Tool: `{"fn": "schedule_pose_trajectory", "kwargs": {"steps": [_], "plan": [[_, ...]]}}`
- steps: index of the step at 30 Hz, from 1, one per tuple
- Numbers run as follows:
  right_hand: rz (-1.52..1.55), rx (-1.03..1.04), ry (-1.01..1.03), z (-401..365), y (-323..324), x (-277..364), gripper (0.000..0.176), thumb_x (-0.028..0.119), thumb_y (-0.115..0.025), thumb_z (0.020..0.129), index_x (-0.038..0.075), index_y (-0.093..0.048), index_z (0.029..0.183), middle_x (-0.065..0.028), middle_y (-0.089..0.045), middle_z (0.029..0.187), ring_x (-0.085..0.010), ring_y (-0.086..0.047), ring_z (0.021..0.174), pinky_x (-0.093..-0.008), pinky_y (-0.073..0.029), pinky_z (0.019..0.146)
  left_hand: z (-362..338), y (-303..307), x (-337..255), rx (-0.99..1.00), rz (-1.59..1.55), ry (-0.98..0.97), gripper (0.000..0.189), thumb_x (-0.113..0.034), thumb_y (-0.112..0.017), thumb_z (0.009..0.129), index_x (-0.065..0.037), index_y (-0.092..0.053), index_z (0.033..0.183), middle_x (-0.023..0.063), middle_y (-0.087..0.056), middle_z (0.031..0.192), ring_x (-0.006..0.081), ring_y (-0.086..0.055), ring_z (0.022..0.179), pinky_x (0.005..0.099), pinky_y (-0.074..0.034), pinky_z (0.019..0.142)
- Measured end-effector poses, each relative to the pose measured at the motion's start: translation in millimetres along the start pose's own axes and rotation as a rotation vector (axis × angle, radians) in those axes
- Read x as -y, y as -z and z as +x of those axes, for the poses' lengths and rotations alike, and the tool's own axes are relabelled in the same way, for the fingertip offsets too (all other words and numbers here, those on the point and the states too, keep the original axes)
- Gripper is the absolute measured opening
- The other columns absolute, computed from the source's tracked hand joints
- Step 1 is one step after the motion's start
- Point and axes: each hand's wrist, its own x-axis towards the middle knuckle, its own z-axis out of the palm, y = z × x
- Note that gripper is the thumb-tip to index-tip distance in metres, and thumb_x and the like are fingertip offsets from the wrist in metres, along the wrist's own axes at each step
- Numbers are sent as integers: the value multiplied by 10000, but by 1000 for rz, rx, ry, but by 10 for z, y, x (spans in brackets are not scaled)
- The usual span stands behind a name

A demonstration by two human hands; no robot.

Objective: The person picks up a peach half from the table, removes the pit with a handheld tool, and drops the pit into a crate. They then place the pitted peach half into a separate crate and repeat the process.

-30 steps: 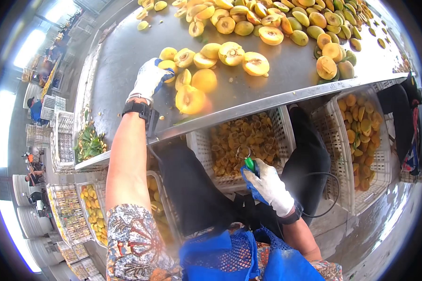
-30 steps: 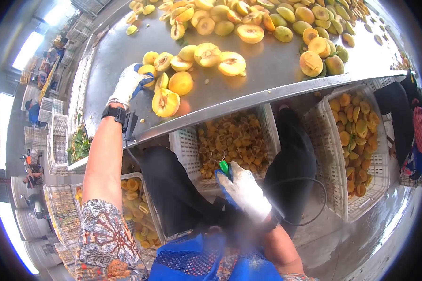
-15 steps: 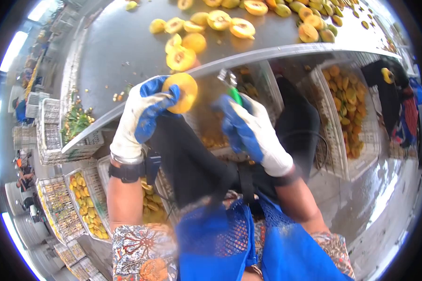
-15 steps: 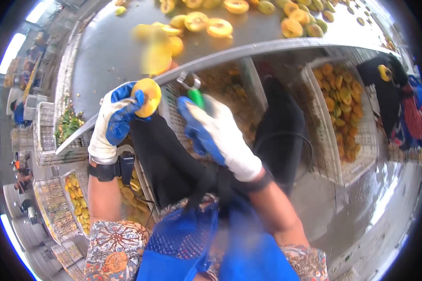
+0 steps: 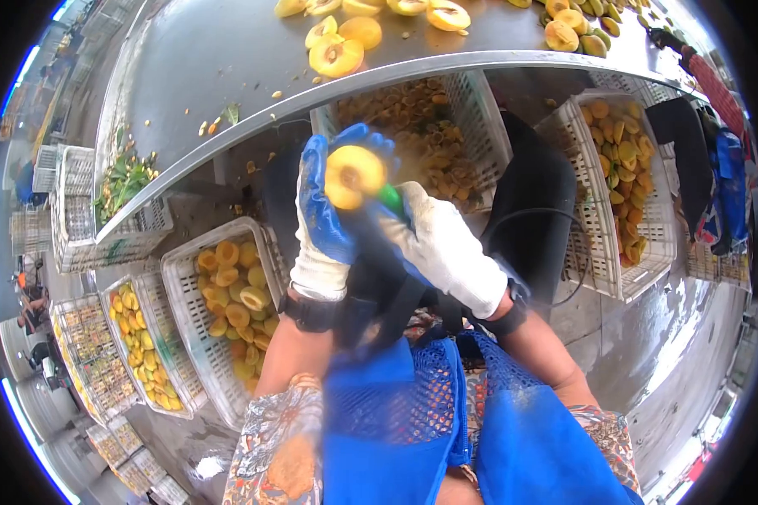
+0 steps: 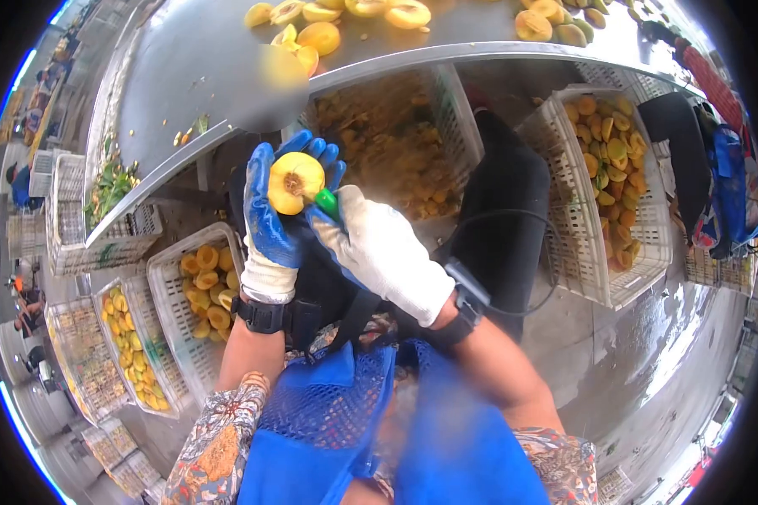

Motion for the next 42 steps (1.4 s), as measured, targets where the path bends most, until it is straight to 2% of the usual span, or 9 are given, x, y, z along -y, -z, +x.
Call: {"fn": "schedule_pose_trajectory", "kwargs": {"steps": [1, 9, 19, 22, 25, 28, 34, 37, 42], "plan": [[-67, -6, 69, -20, -31, -62, 305, 273, -654, 919, -12, -580, 997, -241, -640, 733, -426, -641, 691, -491, -499, 597, -12, -25, -10, 6, -1, 16, 581, -469, -420, 1026, 21, -539, 1315, 186, -636, 1224, 318, -603, 1166, 471, -454, 1058], [-130, -2, 156, -104, -21, -131, 301, 252, -655, 914, -36, -579, 960, -225, -640, 715, -404, -649, 672, -482, -500, 587, -60, -239, -14, -79, 250, 29, 600, -506, -421, 1019, 36, -628, 1173, 178, -700, 1035, 281, -695, 935, 405, -580, 847], [-23, 161, 32, -151, -58, -204, 296, 228, -627, 921, -60, -572, 964, -243, -654, 765, -401, -660, 727, -480, -494, 614, -30, -178, 138, -212, 420, 46, 552, -473, -501, 1009, 41, -696, 952, 129, -708, 806, 213, -688, 692, 309, -573, 660], [148, 398, -286, -113, 139, -52, 296, 246, -604, 939, -48, -587, 965, -243, -663, 793, -365, -673, 730, -455, -496, 617, -3, -147, 129, -173, 577, 109, 565, -484, -524, 997, 41, -707, 895, 116, -704, 764, 194, -682, 661, 288, -563, 636], [332, 434, -249, -148, 62, -289, 316, 304, -579, 971, -8, -598, 925, -139, -656, 731, -248, -639, 603, -385, -475, 549, 28, -204, 56, -68, 679, 276, 588, -510, -529, 986, 35, -715, 870, 104, -703, 749, 177, -676, 655, 277, -552, 638], [782, 448, -285, -243, -42, -424, 322, 358, -560, 993, 44, -592, 927, -12, -561, 667, -117, -521, 502, -283, -420, 471, 112, -137, 51, 79, 843, 292, 604, -533, -520, 981, 20, -721, 850, 102, -703, 744, 174, -674, 661, 275, -542, 654], [1247, 606, -662, -264, 24, -297, 337, 403, -556, 1003, 68, -570, 971, 71, -433, 634, -18, -384, 462, -183, -320, 405, 179, -3, 73, 11, 760, 411, 562, -504, -571, 965, 36, -698, 874, 136, -705, 758, 218, -695, 662, 313, -579, 639], [1612, 717, -765, -247, -61, -379, 374, 404, -525, 1018, 36, -581, 978, 80, -426, 618, -16, -360, 424, -188, -311, 386, 182, 34, 73, 10, 755, 419, 546, -499, -575, 964, 26, -683, 858, 138, -694, 736, 226, -685, 627, 319, -576, 603], [2235, 799, -733, -285, -264, -590, 435, 410, -452, 1042, 2, -603, 1060, 69, -439, 595, -32, -385, 390, -207, -332, 365, 240, -66, 180, 4, 623, 412, 533, -528, -579, 953, -12, -661, 845, 132, -675, 710, 240, -670, 589, 336, -569, 554]]}}
